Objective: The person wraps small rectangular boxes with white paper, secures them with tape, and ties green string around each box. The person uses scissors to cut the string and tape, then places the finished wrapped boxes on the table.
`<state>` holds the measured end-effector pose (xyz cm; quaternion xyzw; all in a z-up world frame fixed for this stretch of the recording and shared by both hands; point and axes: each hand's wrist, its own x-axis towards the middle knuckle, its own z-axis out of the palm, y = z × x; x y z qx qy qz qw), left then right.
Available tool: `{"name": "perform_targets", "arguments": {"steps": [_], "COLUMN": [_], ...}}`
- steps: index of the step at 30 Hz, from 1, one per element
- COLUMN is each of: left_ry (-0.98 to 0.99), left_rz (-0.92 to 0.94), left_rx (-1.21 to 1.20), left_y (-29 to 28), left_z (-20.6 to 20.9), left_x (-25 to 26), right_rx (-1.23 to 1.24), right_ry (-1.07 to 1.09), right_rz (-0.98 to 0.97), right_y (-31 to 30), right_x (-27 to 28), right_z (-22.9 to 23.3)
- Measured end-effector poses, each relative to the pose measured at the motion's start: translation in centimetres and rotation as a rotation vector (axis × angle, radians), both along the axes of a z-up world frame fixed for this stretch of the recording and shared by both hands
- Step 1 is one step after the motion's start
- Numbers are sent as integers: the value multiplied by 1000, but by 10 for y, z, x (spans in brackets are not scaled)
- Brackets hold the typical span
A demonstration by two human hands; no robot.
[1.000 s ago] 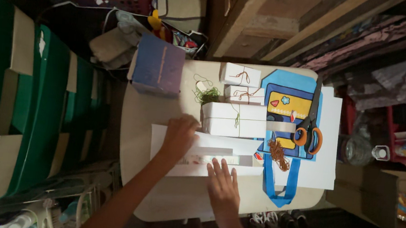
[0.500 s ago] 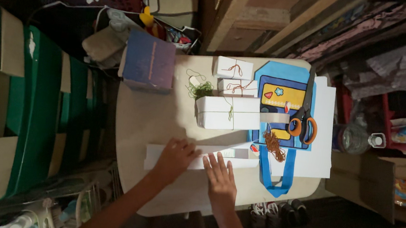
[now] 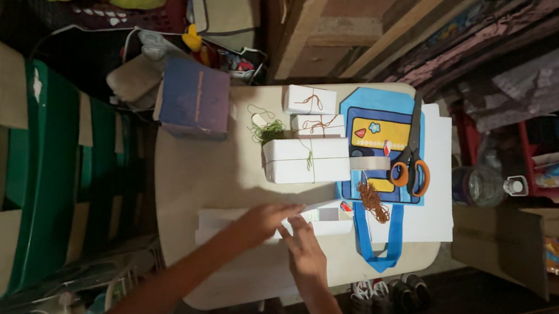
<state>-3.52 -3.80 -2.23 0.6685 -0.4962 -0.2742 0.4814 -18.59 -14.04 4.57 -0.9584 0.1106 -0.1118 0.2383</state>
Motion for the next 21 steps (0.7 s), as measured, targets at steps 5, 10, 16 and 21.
{"name": "perform_targets", "arguments": {"steps": [5,10,16,21], "left_ry": [-315,-315,569,-168], "left_rz": [151,88,-37,-145], "left_rx": [53,56,392,63], "left_y": [9,-36,-55,-43], "left_z": [16,14,24,28], "left_x": [-21,3,4,-8], "right_rx": [15,-71,-120,-103], "right_ry": [-26,-101,122,28], "right_rz": [31,-14,3,-21], "right_y": [-5,-4,-20,-29], "right_x": [-4,-7,-20,-37], "right_z": [-2,-12,-28,-43]}}
